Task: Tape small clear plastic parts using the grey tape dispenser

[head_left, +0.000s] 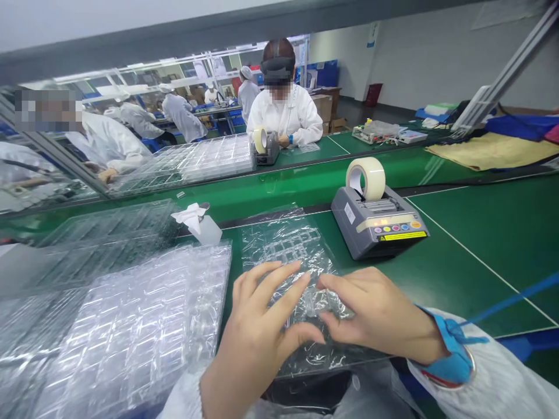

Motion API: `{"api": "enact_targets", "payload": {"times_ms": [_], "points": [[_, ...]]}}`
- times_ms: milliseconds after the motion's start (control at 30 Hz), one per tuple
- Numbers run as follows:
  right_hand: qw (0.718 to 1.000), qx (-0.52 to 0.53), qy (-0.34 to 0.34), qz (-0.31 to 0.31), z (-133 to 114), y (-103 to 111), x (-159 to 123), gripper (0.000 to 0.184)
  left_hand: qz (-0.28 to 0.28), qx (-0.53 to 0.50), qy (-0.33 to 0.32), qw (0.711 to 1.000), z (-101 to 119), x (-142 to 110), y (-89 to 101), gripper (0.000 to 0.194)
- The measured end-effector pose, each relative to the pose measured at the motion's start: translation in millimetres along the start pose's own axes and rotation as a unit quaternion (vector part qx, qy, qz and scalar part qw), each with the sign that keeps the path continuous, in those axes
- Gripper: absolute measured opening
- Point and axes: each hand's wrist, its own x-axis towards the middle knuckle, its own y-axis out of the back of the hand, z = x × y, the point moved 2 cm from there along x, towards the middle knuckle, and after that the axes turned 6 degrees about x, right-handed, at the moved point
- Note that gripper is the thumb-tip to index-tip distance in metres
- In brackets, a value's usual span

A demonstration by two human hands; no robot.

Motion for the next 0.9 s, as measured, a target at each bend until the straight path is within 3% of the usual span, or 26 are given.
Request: {"api": "enact_targets", "payload": {"times_ms": [100,200,333,400,467,600,767,900], "points": [[0.999,-0.025,0.01,-0.038,7,5,10,0.024,-0.068,0.096,-0.015,0.993,8,19,10.7,0.029],[0.998,-0.029,0.005,-0.06,16,11,22,0.023,-0.099,0.132,-0.022,0.986,12,37,14.5,0.021],[0.995,0.035,-0.08,-0.046,38,8,37,0.035,-0.144,0.198,-0.006,0.97,-1,78,9.7,0.011],[0.984,0.088,-0.154,-0.013,53,-2,41,0.038,-0.175,0.229,0.032,0.957,-19,107,1.8,0.008],[0.971,0.11,-0.211,-0.006,66,-19,42,0.029,-0.212,0.236,0.105,0.943,-45,136,-11.5,0.016],[0.961,0.036,-0.245,-0.123,81,-60,34,0.022,-0.236,0.241,0.182,0.923,-109,175,-53.2,0.03],[0.957,0.007,-0.227,-0.181,90,-88,26,0.021,-0.285,0.247,0.285,0.881,-179,176,-111.1,0.036],[0.955,-0.013,-0.218,-0.203,98,-100,27,0.018,-0.295,0.254,0.35,0.852,-210,159,-136.5,0.034]]}}
